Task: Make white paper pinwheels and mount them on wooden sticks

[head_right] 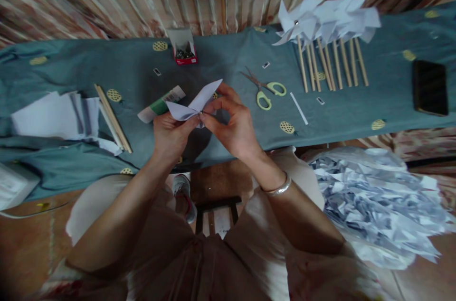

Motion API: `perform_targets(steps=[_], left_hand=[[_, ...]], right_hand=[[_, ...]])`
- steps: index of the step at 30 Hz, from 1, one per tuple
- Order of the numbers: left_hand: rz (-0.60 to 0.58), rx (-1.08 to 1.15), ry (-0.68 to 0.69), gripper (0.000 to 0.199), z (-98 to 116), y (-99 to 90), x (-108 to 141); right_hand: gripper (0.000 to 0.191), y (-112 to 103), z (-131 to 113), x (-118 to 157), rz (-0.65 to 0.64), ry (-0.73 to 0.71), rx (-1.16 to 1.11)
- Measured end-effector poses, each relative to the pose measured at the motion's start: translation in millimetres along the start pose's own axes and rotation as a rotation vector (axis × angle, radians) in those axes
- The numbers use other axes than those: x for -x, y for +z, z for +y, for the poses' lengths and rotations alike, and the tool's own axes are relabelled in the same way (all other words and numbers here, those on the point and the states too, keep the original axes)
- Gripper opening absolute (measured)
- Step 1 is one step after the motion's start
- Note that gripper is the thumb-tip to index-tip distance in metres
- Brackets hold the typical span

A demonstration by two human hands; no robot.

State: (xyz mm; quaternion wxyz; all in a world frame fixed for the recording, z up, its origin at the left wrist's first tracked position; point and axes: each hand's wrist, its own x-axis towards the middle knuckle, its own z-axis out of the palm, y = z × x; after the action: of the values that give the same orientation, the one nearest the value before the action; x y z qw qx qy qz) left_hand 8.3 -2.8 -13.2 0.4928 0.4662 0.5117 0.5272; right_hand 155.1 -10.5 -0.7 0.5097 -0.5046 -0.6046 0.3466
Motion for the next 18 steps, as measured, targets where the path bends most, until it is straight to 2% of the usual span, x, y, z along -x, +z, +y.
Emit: perform_targets(steps=[9,18], left_hand=[[0.024,0.065,-0.080,0.010,1.8,1.2,0.5],[0.017,0.118,-0.063,0.011,4.5,0.7,0.3]], right_hand=[[0.006,0.1,2.3,-1.6,-0.038,0.050,-0.113],[0.007,0.5,1.8,-0.6,-0.055,0.097,-0.193]])
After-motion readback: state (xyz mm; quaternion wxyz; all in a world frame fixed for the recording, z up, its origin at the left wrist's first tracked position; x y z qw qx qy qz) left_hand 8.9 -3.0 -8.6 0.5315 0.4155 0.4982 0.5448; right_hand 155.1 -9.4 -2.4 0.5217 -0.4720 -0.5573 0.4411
